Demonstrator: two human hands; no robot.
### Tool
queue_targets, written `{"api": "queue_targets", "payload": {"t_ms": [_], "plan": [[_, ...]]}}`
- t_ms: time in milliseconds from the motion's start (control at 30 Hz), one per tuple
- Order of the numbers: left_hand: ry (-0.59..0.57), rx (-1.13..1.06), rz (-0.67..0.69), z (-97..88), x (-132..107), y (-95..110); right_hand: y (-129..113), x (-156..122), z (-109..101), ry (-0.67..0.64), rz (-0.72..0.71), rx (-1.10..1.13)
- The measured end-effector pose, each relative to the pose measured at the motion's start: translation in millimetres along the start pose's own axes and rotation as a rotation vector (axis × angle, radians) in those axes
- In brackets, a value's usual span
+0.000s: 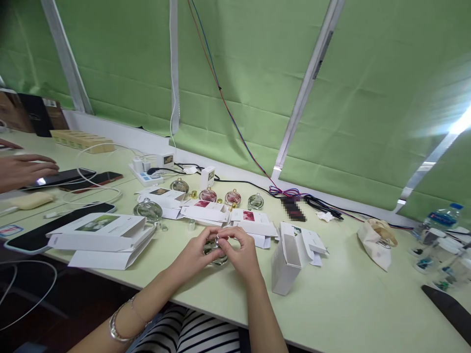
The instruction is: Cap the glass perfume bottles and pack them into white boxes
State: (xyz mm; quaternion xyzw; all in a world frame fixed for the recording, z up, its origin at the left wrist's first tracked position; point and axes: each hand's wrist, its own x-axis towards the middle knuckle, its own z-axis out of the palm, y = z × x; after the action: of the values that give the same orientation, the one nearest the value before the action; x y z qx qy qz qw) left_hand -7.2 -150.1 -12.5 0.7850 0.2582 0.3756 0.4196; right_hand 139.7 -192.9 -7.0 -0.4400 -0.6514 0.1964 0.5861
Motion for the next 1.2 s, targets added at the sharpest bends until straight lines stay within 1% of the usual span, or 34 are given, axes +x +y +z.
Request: {"api": "queue_targets", "payload": {"t_ms": [167,433,700,1200], "plan": [[0.007,0.032,-0.032,0.3,-0.8,1.4,5.1,0.3,4.1,0.013,0.027,0.023],[-0.003,-0.016,-0.014,-0.6,-0.5,2.8,6.3,0.4,3.0,-0.049,-0.016,0.033],[-0.014,-0.018,0.007,-0.8,-0.7,0.9,6.8,0.4,6.0,-0.016,-0.067,0.01],[-0.006,-0.011,0.016,0.0,-2.4,-0.2,3.7,-0.3,6.2,-0.002,-0.04,-0.009]]}}
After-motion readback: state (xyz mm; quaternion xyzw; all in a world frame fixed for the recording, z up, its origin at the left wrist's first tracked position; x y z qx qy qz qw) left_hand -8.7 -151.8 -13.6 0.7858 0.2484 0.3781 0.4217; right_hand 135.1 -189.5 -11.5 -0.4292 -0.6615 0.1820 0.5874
